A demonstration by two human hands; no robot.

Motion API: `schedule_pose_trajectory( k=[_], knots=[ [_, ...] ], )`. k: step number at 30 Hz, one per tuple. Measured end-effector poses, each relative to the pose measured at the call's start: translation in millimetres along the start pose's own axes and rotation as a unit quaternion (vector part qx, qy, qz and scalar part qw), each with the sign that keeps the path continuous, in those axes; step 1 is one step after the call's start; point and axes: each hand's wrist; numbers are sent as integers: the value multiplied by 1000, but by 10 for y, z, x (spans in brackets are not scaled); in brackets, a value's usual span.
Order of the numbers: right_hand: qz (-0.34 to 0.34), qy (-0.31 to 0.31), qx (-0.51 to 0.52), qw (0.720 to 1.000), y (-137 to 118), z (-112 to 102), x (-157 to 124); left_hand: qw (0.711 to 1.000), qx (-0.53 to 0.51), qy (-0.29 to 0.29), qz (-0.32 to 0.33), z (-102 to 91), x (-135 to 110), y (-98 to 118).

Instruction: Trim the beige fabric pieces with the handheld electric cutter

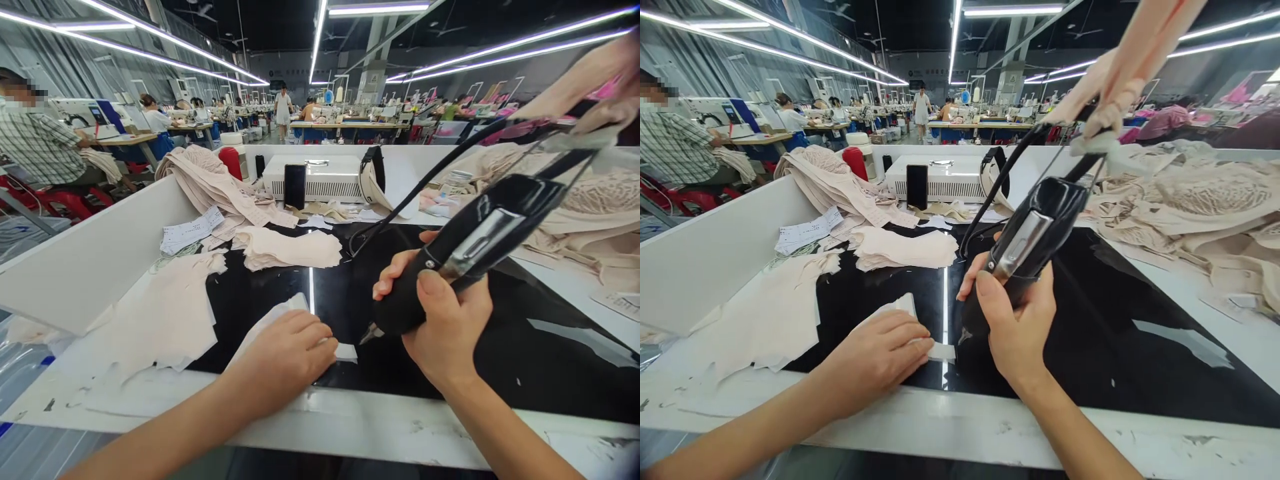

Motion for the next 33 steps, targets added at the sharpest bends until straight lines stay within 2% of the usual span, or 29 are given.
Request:
schedule_pose_trajectory(
  k=[4, 10, 17, 26, 33],
  knots=[
    [-3, -23, 1, 1000, 8, 8, -64, 999, -7, -30, 30, 34, -5, 108],
    [-2, -21, 0, 1000, 49, 41, -130, 998, 10, -54, 41, 133, -31, 68],
    [-9, -16, -19, 1000, 52, 54, -148, 996, 32, -85, 21, 193, -88, 4],
    [-21, -17, 5, 1000, 97, 62, -108, 996, 31, -86, 18, 187, -90, 15],
    [-27, -21, -18, 999, 110, 54, -103, 994, 40, -104, 4, 173, -103, 6]
  ],
)
Point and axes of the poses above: each hand's wrist, its own x-axis towards the middle knuckle, its own z-axis out of the palm, y = z × x, and after that the axes turned 9 degrees about -z, right-handed
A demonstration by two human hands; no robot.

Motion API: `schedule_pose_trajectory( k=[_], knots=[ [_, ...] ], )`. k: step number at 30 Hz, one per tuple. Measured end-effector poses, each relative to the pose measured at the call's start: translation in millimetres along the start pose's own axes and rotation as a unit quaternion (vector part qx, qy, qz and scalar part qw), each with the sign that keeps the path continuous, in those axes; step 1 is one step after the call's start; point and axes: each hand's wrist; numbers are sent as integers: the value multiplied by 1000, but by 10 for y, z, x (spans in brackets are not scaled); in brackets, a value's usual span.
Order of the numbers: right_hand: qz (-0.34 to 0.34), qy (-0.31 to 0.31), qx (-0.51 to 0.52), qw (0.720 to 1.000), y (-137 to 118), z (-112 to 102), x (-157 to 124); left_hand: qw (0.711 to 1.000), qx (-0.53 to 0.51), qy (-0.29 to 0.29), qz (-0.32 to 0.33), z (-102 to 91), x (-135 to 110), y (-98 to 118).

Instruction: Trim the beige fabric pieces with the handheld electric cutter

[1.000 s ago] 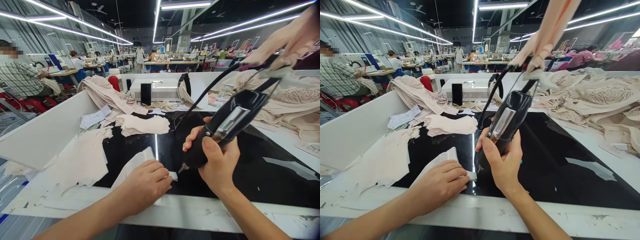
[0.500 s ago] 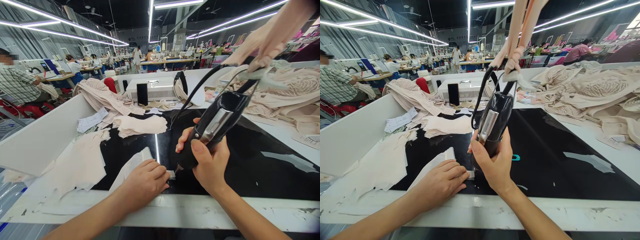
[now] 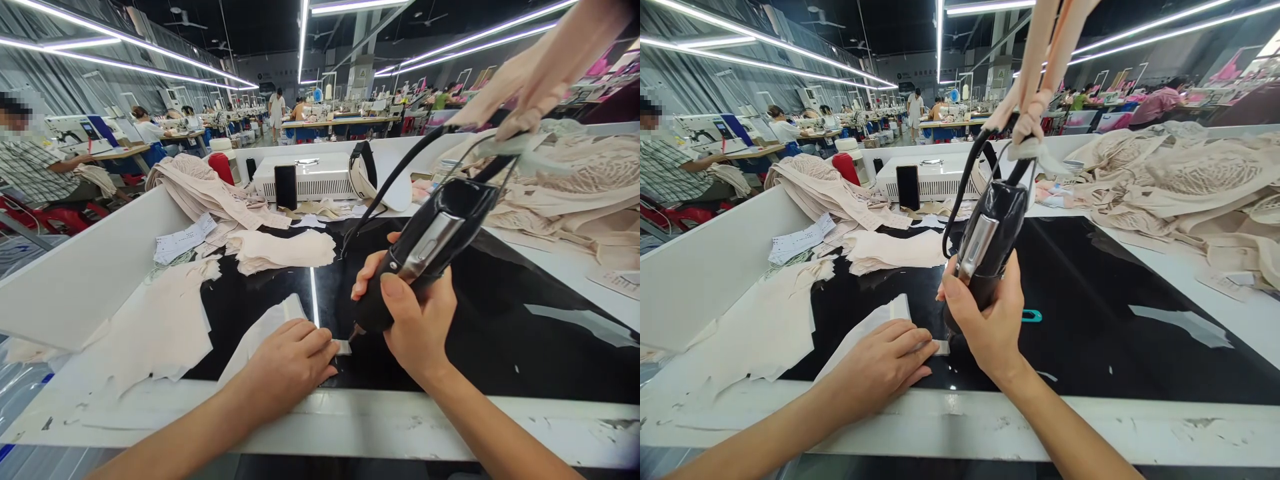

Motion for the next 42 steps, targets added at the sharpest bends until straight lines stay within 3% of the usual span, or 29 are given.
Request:
schedule_pose_trajectory(
  k=[34, 42],
  knots=[
    [1, 0, 14, 1000, 46, 9, -39, 999, 12, 44, 10, 12, -15, -3],
    [16, 4, 26, 1000, -39, -2, -32, 999, 14, 44, 11, 42, -14, -2]
  ],
)
Point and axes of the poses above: each hand's wrist, its own x-axis towards the middle knuckle, its own z-axis out of the palm, y = z × x, and after that the axes turned 9 degrees about -z, right-handed
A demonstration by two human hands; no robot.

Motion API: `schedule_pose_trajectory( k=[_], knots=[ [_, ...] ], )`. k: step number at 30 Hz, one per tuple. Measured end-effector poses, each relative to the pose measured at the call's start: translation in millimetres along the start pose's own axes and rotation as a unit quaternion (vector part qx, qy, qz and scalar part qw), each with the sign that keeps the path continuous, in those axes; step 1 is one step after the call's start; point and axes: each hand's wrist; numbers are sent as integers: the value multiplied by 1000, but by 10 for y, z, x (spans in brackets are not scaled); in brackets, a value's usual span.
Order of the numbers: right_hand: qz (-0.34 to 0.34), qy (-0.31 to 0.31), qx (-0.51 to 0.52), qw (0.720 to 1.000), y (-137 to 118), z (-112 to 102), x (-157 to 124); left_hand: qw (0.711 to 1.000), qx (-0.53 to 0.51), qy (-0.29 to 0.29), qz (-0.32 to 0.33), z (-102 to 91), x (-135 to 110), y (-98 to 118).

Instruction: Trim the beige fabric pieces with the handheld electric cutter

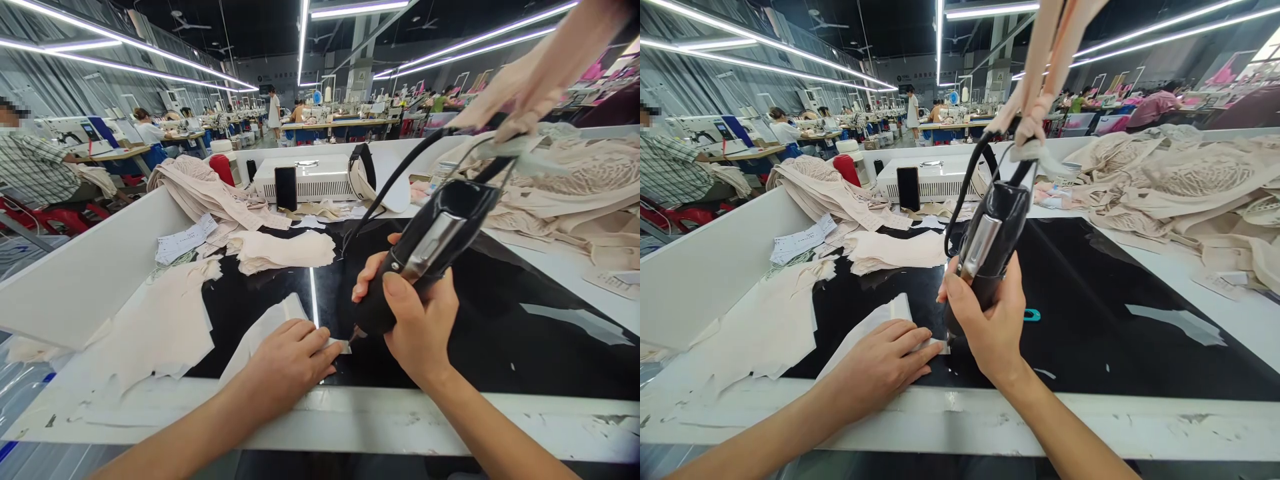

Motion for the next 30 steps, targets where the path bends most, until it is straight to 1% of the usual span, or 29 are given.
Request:
schedule_pose_trajectory(
  k=[3, 9, 11, 15, 17, 24, 30],
  knots=[
    [6, -2, 11, 1000, -36, -13, -23, 1000, 3, -7, 2, -4, -2, -1],
    [12, -3, -8, 1000, -36, 0, -62, 1000, -21, -16, -3, -35, 12, -12],
    [16, -4, -12, 1000, -41, -7, -68, 999, -47, -5, -10, -47, 15, -34],
    [20, -7, -13, 1000, -60, -55, -71, 996, -83, 37, -27, -66, 4, -103],
    [19, -10, -12, 1000, -63, -78, -64, 994, -93, 43, -27, -70, -9, -136],
    [20, -17, -8, 1000, -67, -105, -39, 993, -116, 8, -28, -39, -49, -196],
    [36, 14, -22, 999, -91, -103, -25, 994, -94, -31, -48, -50, -52, -215]
  ],
)
Point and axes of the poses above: each hand's wrist, its own x-axis towards the middle knuckle, its own z-axis out of the palm, y = z × x, and after that the axes turned 9 degrees about -z, right-handed
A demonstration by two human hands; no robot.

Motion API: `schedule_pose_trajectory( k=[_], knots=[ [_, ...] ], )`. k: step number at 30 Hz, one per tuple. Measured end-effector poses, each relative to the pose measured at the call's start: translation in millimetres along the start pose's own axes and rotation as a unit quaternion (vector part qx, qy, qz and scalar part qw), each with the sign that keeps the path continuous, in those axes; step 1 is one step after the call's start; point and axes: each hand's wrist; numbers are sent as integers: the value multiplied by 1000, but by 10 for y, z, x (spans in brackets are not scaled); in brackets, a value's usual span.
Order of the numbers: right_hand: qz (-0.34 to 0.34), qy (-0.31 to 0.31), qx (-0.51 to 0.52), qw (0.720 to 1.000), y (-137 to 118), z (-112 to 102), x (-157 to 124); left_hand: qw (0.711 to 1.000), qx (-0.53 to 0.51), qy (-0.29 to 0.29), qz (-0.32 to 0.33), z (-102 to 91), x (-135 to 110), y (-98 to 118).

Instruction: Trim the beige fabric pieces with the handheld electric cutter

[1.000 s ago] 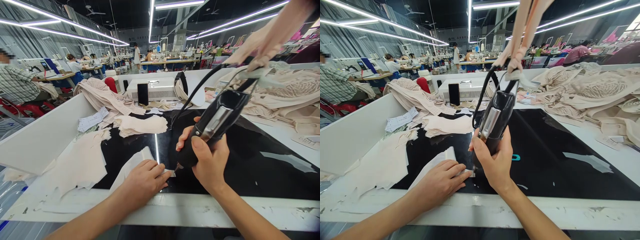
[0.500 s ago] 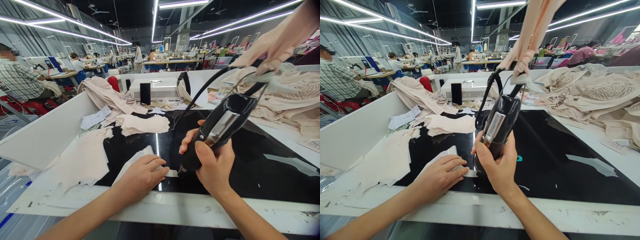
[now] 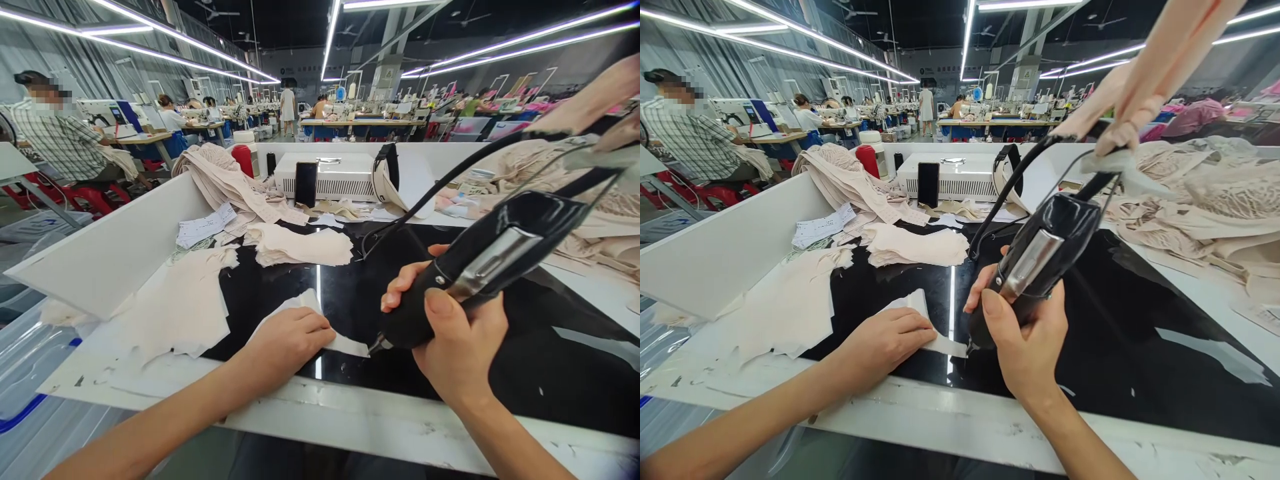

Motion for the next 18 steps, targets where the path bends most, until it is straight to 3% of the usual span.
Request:
schedule_pose_trajectory(
  k=[5, 11, 16, 18],
  knots=[
    [9, 13, -4, 1000, -11, 11, 8, 999, 29, -17, -7, -33, 13, 10],
    [3, 9, -8, 1000, -13, 0, 19, 997, 52, 16, 50, -23, 57, 43],
    [3, 7, -13, 1000, -6, 4, 27, 997, 51, -44, 49, -15, 59, 49],
    [1, 8, -15, 1000, -4, 3, 25, 997, 46, -43, 43, -16, 45, 45]
  ],
)
Point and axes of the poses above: each hand's wrist, its own x-axis towards the middle knuckle, its own z-axis out of the palm, y = z × x, and after that the axes turned 9 degrees about -z, right-handed
